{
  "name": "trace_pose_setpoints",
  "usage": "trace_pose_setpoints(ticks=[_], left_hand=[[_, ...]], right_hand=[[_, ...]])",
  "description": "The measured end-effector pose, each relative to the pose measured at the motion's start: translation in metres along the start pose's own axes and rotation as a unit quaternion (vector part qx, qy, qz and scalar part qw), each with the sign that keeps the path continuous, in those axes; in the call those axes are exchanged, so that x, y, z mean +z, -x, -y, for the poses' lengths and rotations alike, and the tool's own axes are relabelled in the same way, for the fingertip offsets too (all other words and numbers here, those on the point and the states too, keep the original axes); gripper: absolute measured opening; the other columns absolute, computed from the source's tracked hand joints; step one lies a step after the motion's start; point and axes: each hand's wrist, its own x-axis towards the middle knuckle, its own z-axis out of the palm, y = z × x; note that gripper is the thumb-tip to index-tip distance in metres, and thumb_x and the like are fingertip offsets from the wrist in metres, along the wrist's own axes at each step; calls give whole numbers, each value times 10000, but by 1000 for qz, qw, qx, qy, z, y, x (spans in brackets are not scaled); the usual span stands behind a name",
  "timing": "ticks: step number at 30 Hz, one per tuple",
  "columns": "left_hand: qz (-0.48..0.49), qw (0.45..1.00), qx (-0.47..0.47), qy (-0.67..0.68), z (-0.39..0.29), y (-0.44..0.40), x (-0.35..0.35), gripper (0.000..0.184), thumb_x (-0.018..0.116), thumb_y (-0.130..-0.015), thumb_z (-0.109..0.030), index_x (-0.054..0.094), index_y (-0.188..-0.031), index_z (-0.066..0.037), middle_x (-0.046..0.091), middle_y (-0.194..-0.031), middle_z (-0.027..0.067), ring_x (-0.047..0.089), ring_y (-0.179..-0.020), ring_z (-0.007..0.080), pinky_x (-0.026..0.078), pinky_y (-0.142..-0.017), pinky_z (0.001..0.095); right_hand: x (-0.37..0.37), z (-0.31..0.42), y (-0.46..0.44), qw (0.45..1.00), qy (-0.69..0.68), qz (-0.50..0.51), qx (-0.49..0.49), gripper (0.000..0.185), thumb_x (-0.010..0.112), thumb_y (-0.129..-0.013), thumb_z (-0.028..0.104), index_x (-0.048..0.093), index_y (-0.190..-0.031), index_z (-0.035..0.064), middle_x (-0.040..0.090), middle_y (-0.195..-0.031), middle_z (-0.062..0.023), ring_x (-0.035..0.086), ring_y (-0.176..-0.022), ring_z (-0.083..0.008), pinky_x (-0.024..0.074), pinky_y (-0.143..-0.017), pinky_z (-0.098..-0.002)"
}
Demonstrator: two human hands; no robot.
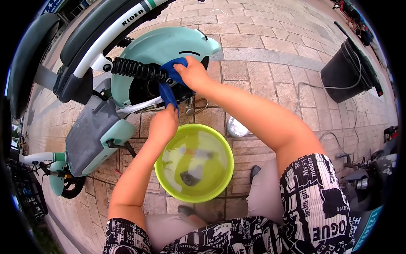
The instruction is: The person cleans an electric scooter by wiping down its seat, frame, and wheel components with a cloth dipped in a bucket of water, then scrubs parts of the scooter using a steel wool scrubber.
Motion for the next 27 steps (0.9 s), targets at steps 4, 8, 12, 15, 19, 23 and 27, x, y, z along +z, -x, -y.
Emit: trace_pose_setpoints(ticks=[4, 8, 12, 15, 19, 23, 27], left_hand=[[51, 998, -3, 28, 5, 23, 2, 230, 497, -942, -231, 535, -913, -6, 639, -738, 239, 633, -713, 429, 497, -639, 536], [-66, 996, 10, 58, 31, -19, 11, 239, 484, -950, -245, 525, -935, -10, 645, -752, 244, 635, -716, 434, 504, -650, 531], [-181, 976, -68, 98, 27, -60, -7, 230, 502, -945, -226, 546, -1053, -28, 655, -840, 238, 627, -779, 439, 497, -676, 519], [-253, 958, -39, 130, 33, -64, 0, 239, 509, -940, -209, 559, -1132, -77, 664, -884, 213, 628, -796, 432, 498, -670, 512], [-276, 960, -28, 31, 43, -65, 0, 224, 502, -899, -165, 628, -1083, -146, 662, -872, 164, 648, -752, 397, 519, -636, 488], [-190, 973, -42, -123, 52, -78, -10, 210, 492, -864, -122, 653, -999, -122, 655, -862, 145, 668, -740, 361, 536, -616, 466], [-141, 977, -58, -148, 49, -85, -3, 175, 500, -876, -120, 652, -960, -100, 669, -878, 160, 671, -746, 355, 541, -629, 466]], right_hand=[[32, -12, 19, 979, 174, 55, -87, 250, 528, -912, 215, 528, -1050, 7, 622, -920, -254, 597, -902, -438, 475, -782, -454], [15, -13, 59, 948, 260, 136, -120, 203, 549, -868, 200, 497, -944, 19, 619, -847, -252, 591, -821, -460, 470, -718, -502], [-8, -23, 90, 936, 271, 224, -30, 311, 614, -854, 318, 511, -878, 25, 613, -787, -230, 604, -774, -423, 477, -705, -480], [-8, -21, 76, 959, 252, 121, 48, 561, 656, -801, 557, 569, -921, 16, 653, -814, -192, 650, -801, -358, 490, -714, -455], [-18, -10, 30, 973, 221, 19, 63, 480, 608, -843, 535, 676, -954, 73, 682, -881, -162, 655, -840, -338, 496, -748, -411], [-27, -5, 1, 957, 282, -52, 35, 432, 549, -879, 493, 695, -948, 93, 686, -934, -179, 648, -900, -365, 502, -784, -446], [-41, -24, -10, 917, 382, -98, 53, 392, 526, -889, 438, 687, -936, 83, 685, -957, -177, 639, -922, -387, 503, -792, -484]])
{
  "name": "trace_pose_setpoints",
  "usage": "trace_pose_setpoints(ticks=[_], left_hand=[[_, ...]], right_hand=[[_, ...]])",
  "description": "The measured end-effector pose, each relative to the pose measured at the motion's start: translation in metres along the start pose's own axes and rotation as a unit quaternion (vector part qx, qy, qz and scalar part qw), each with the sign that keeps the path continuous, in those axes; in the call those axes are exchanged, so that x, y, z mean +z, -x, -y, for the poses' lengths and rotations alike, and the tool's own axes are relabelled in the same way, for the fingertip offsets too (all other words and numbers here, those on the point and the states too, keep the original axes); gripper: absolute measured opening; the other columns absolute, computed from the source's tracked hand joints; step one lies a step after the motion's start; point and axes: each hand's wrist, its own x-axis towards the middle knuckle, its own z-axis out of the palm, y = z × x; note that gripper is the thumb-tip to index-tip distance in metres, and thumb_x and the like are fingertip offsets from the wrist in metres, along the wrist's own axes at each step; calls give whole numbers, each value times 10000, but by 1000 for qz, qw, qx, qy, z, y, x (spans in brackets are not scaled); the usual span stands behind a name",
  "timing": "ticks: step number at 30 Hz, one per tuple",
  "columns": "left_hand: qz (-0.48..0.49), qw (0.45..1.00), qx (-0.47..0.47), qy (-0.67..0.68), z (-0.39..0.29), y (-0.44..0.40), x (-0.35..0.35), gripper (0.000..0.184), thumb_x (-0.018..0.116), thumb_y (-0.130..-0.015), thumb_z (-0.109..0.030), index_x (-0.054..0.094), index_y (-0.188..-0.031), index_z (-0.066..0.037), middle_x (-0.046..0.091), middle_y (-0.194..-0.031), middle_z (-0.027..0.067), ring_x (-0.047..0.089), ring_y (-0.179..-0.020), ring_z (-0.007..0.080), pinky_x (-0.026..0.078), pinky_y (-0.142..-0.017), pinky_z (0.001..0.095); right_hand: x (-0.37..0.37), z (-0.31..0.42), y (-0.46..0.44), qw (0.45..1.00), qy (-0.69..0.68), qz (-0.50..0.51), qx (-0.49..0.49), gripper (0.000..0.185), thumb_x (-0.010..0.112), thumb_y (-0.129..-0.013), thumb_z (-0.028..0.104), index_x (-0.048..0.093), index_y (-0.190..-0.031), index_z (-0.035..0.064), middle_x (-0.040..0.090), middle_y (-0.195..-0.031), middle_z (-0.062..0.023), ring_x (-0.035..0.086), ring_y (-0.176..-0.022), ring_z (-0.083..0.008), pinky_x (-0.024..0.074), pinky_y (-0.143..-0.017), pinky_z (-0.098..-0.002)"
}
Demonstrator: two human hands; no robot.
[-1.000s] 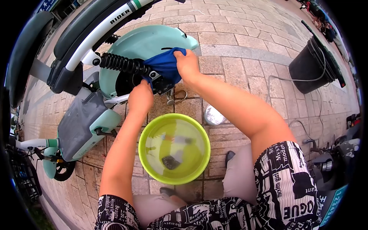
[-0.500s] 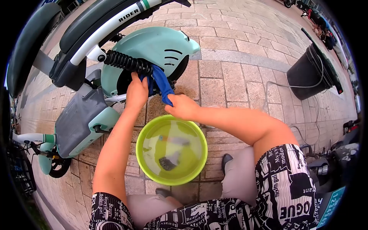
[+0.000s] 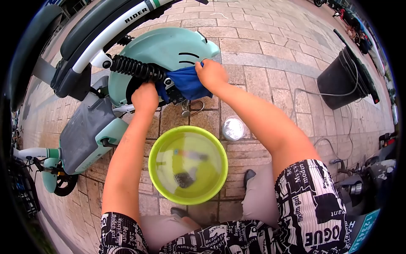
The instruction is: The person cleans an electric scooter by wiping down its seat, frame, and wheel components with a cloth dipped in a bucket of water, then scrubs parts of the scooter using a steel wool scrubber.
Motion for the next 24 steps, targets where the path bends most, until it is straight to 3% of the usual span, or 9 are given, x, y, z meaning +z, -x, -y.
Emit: trace_pose_setpoints(ticks=[2, 3, 7, 12, 14, 19, 21, 23, 24], left_hand=[[-38, 998, 5, 56, -7, 2, -4, 162, 502, -881, -118, 650, -944, -97, 672, -884, 166, 671, -747, 352, 540, -629, 468], [-79, 990, 5, 113, -7, 2, -6, 151, 504, -885, -115, 647, -928, -94, 674, -890, 172, 672, -749, 349, 540, -629, 470], [-96, 984, 43, 146, -8, 14, -6, 144, 511, -869, -98, 634, -942, -78, 667, -867, 167, 672, -731, 345, 539, -622, 465], [17, 991, 104, 78, -25, 86, -17, 193, 524, -828, -71, 593, -1007, -54, 641, -803, 139, 669, -682, 345, 543, -583, 426], [44, 990, 123, 57, -31, 111, -22, 177, 518, -834, -75, 593, -994, -55, 642, -804, 138, 670, -682, 344, 542, -580, 423], [100, 985, 62, 124, -13, 102, -16, 215, 498, -881, -127, 626, -1049, -83, 662, -845, 144, 660, -715, 368, 531, -634, 478], [28, 978, 6, 207, -8, 77, -13, 221, 538, -906, -196, 634, -1068, -81, 667, -892, 168, 645, -813, 374, 513, -701, 487], [-30, 960, -21, 279, -1, 45, -9, 264, 570, -898, -225, 644, -1087, -56, 671, -909, 180, 641, -832, 390, 512, -720, 467], [-25, 944, -33, 326, 1, 37, -2, 274, 574, -899, -222, 643, -1099, -49, 670, -921, 184, 638, -851, 390, 512, -731, 456]], right_hand=[[4, -24, 6, 997, 73, 26, 26, 401, 519, -887, 433, 684, -943, 72, 680, -999, -179, 642, -935, -380, 501, -807, -486], [9, -36, 13, 997, 73, 26, 22, 401, 519, -887, 433, 684, -943, 72, 680, -999, -179, 642, -935, -380, 501, -807, -486], [19, -47, 34, 992, 66, 105, 32, 422, 507, -903, 445, 689, -947, 66, 675, -1014, -191, 638, -951, -385, 500, -813, -486], [11, -7, 23, 996, -12, 84, -18, 498, 489, -921, 498, 681, -931, 38, 675, -954, -216, 631, -923, -414, 498, -811, -485], [15, 18, 21, 983, -34, 112, -139, 563, 495, -926, 531, 654, -883, -7, 649, -885, -268, 623, -873, -437, 491, -772, -479], [21, 24, 58, 967, 25, 184, -176, 447, 538, -902, 449, 644, -842, 19, 660, -865, -228, 632, -854, -415, 500, -765, -490], [6, 10, 70, 958, 45, 202, -199, 419, 550, -896, 429, 635, -828, 24, 662, -843, -217, 633, -829, -412, 503, -750, -485], [-25, 5, 94, 928, 31, 326, -177, 398, 532, -898, 402, 608, -799, 25, 652, -786, -201, 628, -771, -403, 507, -713, -466], [-32, 2, 94, 934, 3, 316, -168, 341, 543, -895, 337, 593, -797, 15, 635, -688, -154, 652, -703, -327, 507, -677, -433]])
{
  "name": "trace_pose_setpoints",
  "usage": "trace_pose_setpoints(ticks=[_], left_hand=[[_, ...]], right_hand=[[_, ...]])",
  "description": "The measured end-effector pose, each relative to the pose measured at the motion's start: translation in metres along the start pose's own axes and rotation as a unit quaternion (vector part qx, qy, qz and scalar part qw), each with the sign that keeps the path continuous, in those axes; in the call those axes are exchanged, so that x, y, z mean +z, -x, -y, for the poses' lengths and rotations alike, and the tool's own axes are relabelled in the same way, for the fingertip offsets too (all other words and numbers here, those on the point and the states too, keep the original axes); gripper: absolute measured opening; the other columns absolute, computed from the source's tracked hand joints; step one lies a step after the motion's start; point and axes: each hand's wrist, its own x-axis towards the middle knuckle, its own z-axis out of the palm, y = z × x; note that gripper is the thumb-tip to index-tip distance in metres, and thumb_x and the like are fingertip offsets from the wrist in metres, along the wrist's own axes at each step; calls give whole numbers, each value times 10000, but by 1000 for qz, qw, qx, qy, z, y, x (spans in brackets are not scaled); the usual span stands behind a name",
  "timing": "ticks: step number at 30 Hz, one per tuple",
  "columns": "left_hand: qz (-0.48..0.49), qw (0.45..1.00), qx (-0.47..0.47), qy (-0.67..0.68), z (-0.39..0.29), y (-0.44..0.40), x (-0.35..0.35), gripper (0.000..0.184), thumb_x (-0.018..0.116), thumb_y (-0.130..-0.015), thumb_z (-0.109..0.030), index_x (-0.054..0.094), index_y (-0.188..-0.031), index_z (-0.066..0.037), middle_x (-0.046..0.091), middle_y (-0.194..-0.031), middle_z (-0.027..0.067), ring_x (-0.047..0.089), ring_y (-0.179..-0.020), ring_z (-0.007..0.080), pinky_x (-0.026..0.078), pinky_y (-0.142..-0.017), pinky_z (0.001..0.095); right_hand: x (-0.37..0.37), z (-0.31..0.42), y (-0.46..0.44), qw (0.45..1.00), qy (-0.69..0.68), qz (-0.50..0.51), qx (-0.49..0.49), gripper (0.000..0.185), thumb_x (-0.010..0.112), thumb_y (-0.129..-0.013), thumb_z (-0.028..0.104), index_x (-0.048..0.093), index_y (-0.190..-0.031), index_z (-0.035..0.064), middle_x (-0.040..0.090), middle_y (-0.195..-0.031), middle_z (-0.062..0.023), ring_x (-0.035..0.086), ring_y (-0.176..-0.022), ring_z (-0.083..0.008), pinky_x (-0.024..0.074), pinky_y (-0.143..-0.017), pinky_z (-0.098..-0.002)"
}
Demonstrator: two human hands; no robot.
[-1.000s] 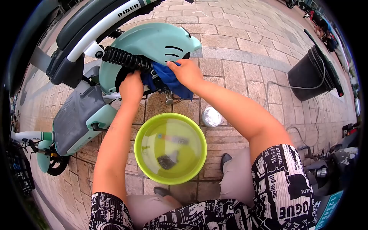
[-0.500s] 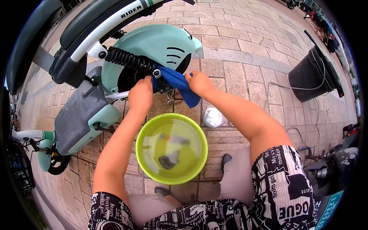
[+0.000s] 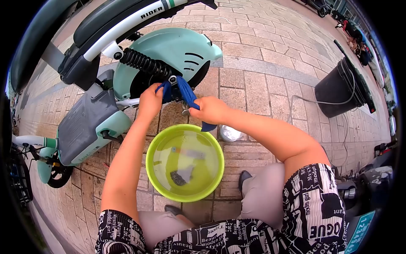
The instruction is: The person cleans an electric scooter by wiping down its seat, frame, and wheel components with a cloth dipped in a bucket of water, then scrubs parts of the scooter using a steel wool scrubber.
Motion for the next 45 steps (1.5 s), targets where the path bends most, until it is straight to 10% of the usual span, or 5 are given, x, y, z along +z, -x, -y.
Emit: trace_pose_setpoints(ticks=[16, 21, 28, 38, 45], left_hand=[[8, 850, 13, 526, -67, 21, -31, 346, 544, -976, -138, 518, -1312, -60, 596, -1130, 52, 590, -746, 72, 482, -653, 218], [189, 871, -27, 453, -37, 15, -49, 230, 569, -974, -228, 628, -1114, -56, 642, -806, -24, 564, -638, 49, 457, -559, 206], [-341, 783, -165, 494, 8, -27, -120, 186, 517, -956, -177, 553, -867, -18, 565, -659, 49, 541, -525, 123, 478, -496, 259], [-164, 821, -153, 526, -41, -32, -117, 187, 511, -958, -197, 585, -911, -33, 614, -715, 49, 585, -567, 137, 507, -547, 276], [-302, 758, -257, 518, 22, -28, -101, 192, 529, -945, -185, 588, -851, -27, 593, -704, 26, 553, -542, 108, 458, -503, 234]], right_hand=[[-116, 90, 23, 865, -446, -48, -226, 329, 639, -861, 276, 649, -963, -37, 640, -1025, -74, 601, -914, -131, 473, -825, -272], [-107, 99, 0, 870, -440, -102, -199, 405, 606, -917, 386, 636, -1016, -5, 654, -877, -44, 611, -756, -95, 496, -708, -245], [-79, 131, -83, 936, -225, -180, -204, 371, 643, -892, 372, 668, -933, 5, 662, -804, -48, 584, -725, -113, 478, -711, -288], [-96, 128, -119, 763, -598, -243, -34, 269, 601, -911, 186, 631, -1044, -46, 665, -949, -116, 621, -788, -183, 495, -722, -298], [-66, 131, -103, 926, -264, -209, -171, 335, 644, -899, 353, 678, -968, 27, 665, -803, -90, 617, -777, -182, 486, -729, -318]])
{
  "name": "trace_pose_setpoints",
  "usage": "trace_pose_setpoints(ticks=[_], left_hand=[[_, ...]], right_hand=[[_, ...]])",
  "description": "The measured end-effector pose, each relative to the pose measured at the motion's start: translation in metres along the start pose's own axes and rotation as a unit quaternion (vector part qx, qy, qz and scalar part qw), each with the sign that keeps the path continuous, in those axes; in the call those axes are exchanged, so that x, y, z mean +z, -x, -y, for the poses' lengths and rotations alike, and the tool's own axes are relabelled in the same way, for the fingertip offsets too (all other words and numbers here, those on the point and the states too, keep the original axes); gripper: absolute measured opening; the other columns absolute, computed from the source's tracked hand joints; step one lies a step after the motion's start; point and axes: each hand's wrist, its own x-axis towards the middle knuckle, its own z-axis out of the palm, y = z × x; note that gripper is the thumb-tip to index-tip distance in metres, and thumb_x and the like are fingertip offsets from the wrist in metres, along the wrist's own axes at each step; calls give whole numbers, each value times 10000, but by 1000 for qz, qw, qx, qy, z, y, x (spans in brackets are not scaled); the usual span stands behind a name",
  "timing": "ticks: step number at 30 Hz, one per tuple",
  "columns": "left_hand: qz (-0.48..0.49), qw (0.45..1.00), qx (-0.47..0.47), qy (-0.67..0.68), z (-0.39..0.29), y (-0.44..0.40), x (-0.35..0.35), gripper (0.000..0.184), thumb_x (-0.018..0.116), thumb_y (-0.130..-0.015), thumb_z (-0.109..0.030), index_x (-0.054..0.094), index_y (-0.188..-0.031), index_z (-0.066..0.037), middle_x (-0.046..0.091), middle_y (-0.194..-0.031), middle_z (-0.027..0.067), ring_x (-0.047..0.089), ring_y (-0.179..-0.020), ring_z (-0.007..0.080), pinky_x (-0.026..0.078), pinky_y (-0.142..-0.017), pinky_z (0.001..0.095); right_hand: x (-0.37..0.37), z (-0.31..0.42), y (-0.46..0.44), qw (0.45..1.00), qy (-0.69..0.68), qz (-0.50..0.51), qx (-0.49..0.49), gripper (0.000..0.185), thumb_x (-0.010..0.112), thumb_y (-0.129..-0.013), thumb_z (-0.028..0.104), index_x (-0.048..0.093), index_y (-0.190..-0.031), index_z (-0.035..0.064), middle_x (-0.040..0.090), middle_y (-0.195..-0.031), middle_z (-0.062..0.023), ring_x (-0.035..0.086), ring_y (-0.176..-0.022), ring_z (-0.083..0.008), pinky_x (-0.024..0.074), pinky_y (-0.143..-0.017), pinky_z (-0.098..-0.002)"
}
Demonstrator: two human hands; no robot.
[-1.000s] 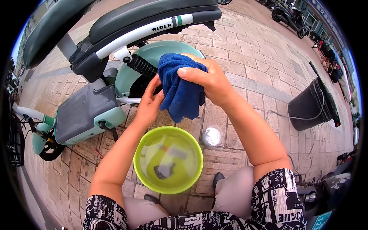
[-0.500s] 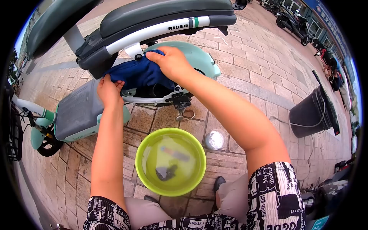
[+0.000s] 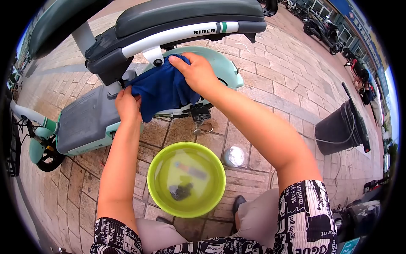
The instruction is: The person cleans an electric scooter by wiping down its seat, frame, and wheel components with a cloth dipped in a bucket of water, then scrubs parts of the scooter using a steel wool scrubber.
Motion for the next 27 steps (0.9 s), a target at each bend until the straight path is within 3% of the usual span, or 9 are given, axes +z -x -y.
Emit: trace_pose_setpoints(ticks=[4, 6, 7, 12, 15, 18, 21, 24, 27], left_hand=[[-34, 999, -25, 15, 7, 6, 5, 198, 555, -941, -198, 568, -1002, -10, 616, -797, 49, 604, -619, 129, 424, -495, 231], [33, 998, -14, -58, 4, 15, 18, 206, 567, -937, -203, 577, -1013, -12, 619, -789, 51, 587, -589, 117, 367, -444, 228], [90, 994, -3, -68, -1, 24, 28, 214, 568, -938, -205, 584, -1018, -7, 620, -796, 50, 580, -576, 112, 337, -420, 236], [179, 982, -45, -30, -16, 48, 44, 200, 548, -951, -202, 561, -1015, -14, 619, -804, 58, 594, -595, 142, 451, -466, 237], [120, 988, -92, 6, -6, 30, 25, 197, 519, -961, -174, 533, -1063, -6, 614, -847, 86, 607, -632, 171, 507, -517, 260], [8, 988, -142, 66, -2, 5, 19, 277, 456, -975, -117, 460, -1183, 66, 575, -996, 180, 675, -807, 291, 601, -606, 323], [-17, 988, -128, 85, 1, 3, 32, 310, 435, -975, -91, 419, -1231, 84, 554, -1039, 211, 678, -870, 336, 620, -637, 347], [141, 987, -70, 12, -8, 37, 44, 235, 503, -963, -117, 484, -1120, 58, 591, -999, 162, 672, -765, 270, 593, -638, 316], [197, 979, -58, 13, -10, 54, 44, 200, 529, -962, -135, 545, -1052, 43, 630, -931, 125, 663, -697, 216, 577, -619, 279]], right_hand=[[-23, -10, -2, 984, 143, 84, -66, 353, 641, -910, 383, 671, -983, 39, 677, -860, -48, 603, -758, -120, 474, -727, -259], [-37, -16, -18, 969, 230, 17, -91, 367, 637, -903, 401, 671, -983, 44, 674, -809, -71, 622, -740, -156, 484, -716, -282], [-47, -15, -26, 960, 274, -13, -52, 419, 592, -885, 475, 687, -992, 81, 680, -853, -152, 652, -838, -328, 496, -740, -392], [-60, -25, -27, 954, 286, -83, 42, 430, 591, -879, 467, 683, -1014, 69, 684, -881, -168, 651, -852, -343, 500, -758, -392], [-47, -17, -2, 969, 238, -68, -12, 379, 588, -877, 463, 681, -1009, 121, 682, -906, -134, 642, -870, -340, 497, -760, -400], [-32, -3, 13, 950, 303, 4, -73, 327, 576, -881, 464, 694, -999, 183, 683, -945, -102, 635, -913, -329, 496, -767, -401], [-30, -3, -2, 911, 396, -29, -113, 304, 580, -896, 439, 692, -1006, 179, 680, -954, -72, 642, -904, -286, 497, -774, -386], [-50, -12, -38, 908, 406, -108, 14, 409, 558, -855, 525, 695, -1082, 213, 685, -1047, -116, 632, -1009, -324, 496, -831, -410], [-59, -20, -39, 913, 379, -149, 27, 433, 568, -850, 523, 696, -1082, 181, 690, -1029, -123, 645, -980, -322, 499, -828, -400]])
